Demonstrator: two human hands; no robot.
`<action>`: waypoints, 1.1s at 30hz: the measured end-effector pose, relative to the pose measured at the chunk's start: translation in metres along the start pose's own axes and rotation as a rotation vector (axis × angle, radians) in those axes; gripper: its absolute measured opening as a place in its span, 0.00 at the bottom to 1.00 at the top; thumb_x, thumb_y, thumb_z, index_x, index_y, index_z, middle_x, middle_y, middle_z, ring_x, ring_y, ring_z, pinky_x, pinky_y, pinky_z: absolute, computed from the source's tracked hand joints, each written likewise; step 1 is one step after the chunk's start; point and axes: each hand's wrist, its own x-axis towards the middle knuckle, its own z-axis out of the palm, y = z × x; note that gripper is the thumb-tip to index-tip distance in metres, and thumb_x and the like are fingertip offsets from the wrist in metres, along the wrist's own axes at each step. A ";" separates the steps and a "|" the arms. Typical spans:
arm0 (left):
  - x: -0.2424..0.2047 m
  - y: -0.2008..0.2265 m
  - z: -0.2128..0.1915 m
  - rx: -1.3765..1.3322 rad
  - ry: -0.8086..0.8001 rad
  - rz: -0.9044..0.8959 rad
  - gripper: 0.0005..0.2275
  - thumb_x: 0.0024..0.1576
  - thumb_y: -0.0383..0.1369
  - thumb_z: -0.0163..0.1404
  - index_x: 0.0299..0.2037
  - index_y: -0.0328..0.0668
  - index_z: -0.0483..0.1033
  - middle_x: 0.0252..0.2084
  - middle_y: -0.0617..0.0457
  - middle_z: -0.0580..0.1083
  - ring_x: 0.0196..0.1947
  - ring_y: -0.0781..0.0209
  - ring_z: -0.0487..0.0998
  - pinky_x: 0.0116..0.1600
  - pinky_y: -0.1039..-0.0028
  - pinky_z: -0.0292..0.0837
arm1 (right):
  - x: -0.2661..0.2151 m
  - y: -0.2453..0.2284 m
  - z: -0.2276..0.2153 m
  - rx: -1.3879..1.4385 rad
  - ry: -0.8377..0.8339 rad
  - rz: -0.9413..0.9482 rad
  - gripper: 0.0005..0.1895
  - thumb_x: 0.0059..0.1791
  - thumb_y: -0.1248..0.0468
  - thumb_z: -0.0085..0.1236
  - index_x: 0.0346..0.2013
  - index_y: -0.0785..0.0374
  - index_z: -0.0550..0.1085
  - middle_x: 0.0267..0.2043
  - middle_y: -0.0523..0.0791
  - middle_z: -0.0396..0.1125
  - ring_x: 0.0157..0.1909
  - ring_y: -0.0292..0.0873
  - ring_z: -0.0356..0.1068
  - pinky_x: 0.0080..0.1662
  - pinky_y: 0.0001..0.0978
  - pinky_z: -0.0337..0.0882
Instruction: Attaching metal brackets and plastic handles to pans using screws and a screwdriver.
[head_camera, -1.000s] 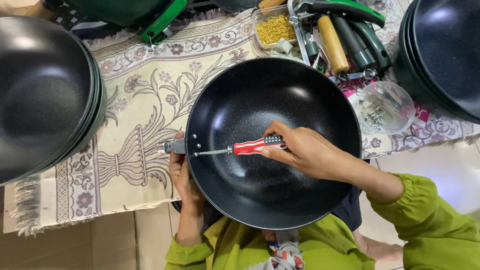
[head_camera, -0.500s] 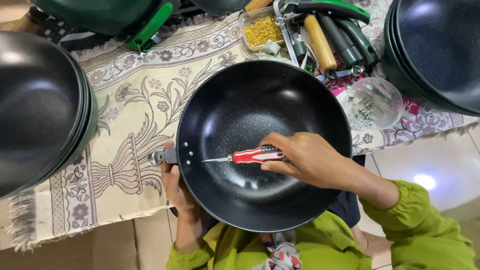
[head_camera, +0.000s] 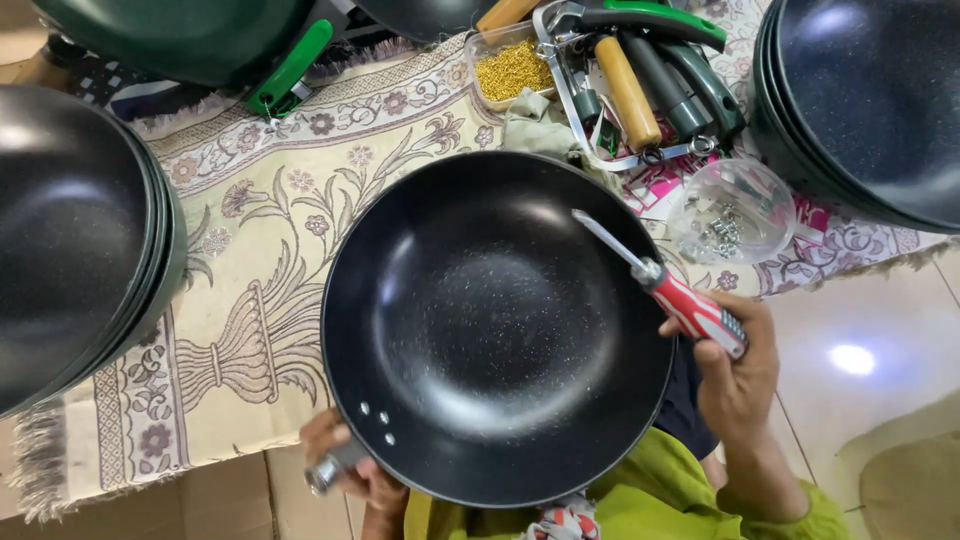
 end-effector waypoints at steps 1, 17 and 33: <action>0.000 -0.011 -0.006 -0.003 0.000 0.002 0.11 0.69 0.48 0.41 0.52 0.56 0.63 0.50 0.60 0.68 0.51 0.66 0.68 0.54 0.77 0.67 | -0.004 0.003 0.006 0.000 0.002 -0.002 0.30 0.54 0.44 0.49 0.59 0.66 0.63 0.44 0.53 0.71 0.44 0.46 0.77 0.51 0.33 0.78; 0.014 0.020 -0.060 0.410 -0.501 0.529 0.06 0.59 0.38 0.51 0.33 0.60 0.83 0.31 0.60 0.79 0.30 0.64 0.77 0.52 0.66 0.65 | 0.077 -0.018 0.094 0.386 -0.191 -0.050 0.24 0.62 0.45 0.40 0.58 0.63 0.60 0.44 0.53 0.72 0.59 0.54 0.70 0.68 0.51 0.62; 0.042 0.016 0.036 0.652 -0.311 0.454 0.09 0.64 0.44 0.48 0.35 0.66 0.82 0.30 0.63 0.78 0.30 0.63 0.67 0.48 0.67 0.49 | 0.060 0.028 0.051 -0.255 -0.140 0.057 0.18 0.58 0.54 0.46 0.60 0.57 0.70 0.50 0.47 0.68 0.36 0.38 0.65 0.38 0.29 0.66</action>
